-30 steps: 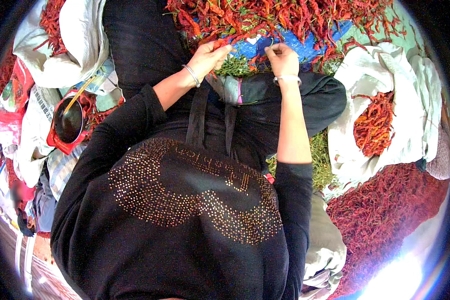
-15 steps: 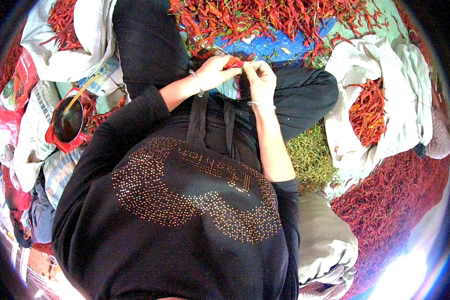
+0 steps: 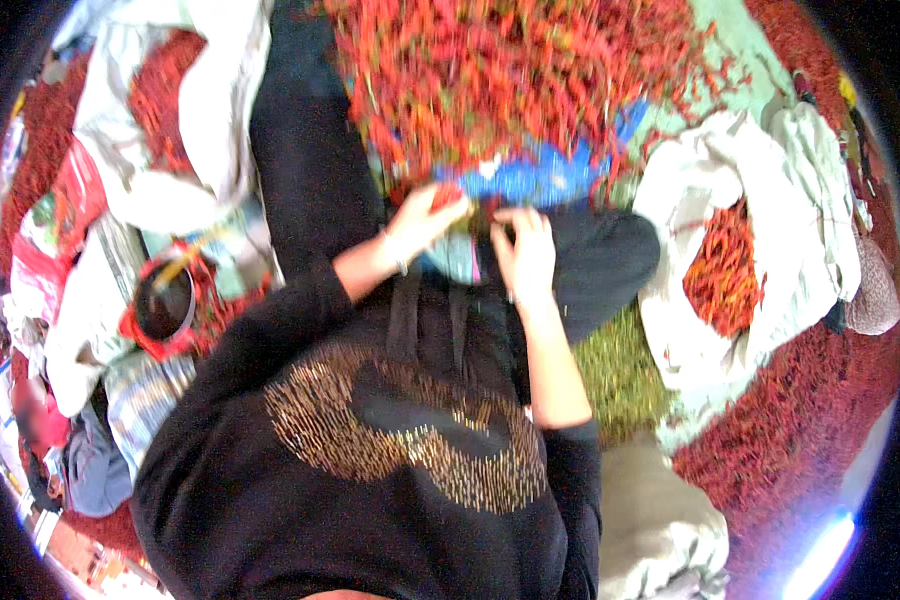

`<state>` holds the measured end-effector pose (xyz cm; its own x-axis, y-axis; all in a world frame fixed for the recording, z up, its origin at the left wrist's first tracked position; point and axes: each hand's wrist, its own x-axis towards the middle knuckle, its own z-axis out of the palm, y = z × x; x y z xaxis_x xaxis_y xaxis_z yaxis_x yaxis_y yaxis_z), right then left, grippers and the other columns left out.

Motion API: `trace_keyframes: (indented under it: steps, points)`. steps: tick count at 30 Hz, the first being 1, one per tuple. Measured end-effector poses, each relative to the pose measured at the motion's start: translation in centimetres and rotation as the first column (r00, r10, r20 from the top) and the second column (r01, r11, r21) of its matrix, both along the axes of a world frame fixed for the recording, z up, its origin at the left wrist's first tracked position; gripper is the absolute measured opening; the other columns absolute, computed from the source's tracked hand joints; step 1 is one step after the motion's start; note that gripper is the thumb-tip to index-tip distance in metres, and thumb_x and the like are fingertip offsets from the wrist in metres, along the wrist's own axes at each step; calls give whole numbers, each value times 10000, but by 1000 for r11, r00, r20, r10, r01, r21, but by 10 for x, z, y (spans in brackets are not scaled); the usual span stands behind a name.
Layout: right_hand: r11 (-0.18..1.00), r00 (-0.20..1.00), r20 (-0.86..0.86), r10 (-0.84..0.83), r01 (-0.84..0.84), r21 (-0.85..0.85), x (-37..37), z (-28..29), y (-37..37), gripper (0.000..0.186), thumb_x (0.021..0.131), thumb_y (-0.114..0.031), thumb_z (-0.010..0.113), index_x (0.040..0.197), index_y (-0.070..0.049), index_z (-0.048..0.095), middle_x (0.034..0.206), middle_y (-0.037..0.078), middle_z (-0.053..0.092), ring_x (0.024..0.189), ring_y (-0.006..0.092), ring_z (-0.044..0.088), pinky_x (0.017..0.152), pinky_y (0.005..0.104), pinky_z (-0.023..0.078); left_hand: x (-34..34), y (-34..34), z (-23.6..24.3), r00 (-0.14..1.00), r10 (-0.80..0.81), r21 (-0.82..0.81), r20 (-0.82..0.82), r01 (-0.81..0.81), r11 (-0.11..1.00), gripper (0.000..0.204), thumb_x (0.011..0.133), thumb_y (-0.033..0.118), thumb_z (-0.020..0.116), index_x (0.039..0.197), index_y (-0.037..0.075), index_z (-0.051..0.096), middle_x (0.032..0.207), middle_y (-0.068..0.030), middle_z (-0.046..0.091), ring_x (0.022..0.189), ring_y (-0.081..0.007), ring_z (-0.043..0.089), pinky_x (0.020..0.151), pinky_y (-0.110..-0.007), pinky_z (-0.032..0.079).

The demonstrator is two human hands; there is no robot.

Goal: The person sits cross-legged on the floor and repeatedly picks up dried red chili peppers, removes the stems by hand, and drops the peppers into a pile. The stems are discarded separately.

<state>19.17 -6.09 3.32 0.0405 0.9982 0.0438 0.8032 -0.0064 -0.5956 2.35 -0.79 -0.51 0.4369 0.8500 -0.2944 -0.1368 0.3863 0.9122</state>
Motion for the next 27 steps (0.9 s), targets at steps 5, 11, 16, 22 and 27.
trace_keyframes:
  steps: [5,11,16,22,27]
  points:
    - [837,214,-824,-524,-48,-545,-13,1,10,230,908,-234,490,1004,-34,550,829,46,592,714,141,560,646,245,453,-7,5,7,970,115,156,-215,-82,984,161,821,130,614,936,18,605,824,-16,631,735,-83,566,685,-253,473]
    - [735,-442,-607,-661,-215,-644,-16,-6,0,283,906,-269,472,1030,-24,535,984,104,592,868,219,581,753,333,495,3,-6,54,876,-126,472,-466,366,802,375,762,178,650,1089,51,519,910,-118,619,858,-223,618,752,-328,474]
    - [867,-560,-675,-480,-183,-464,53,-18,0,196,824,-68,548,963,70,528,787,105,597,697,202,595,648,257,513,-20,-10,72,964,-76,273,-255,147,951,219,833,157,605,993,27,531,813,-24,572,734,-76,526,657,-257,449]
    - [949,-562,-827,16,269,-164,190,110,25,301,874,-140,514,1101,57,508,1124,206,553,910,251,596,781,304,520,-37,-26,40,981,5,281,-194,51,958,215,878,246,548,860,32,541,699,27,480,649,-56,413,579,-256,376]
    - [934,-249,-931,266,-171,313,-12,307,15,276,810,-196,610,993,-1,541,898,113,573,760,154,539,660,278,439,-51,-34,22,996,16,62,-86,-10,998,186,897,240,507,792,86,501,614,60,422,512,-41,375,467,-219,313]
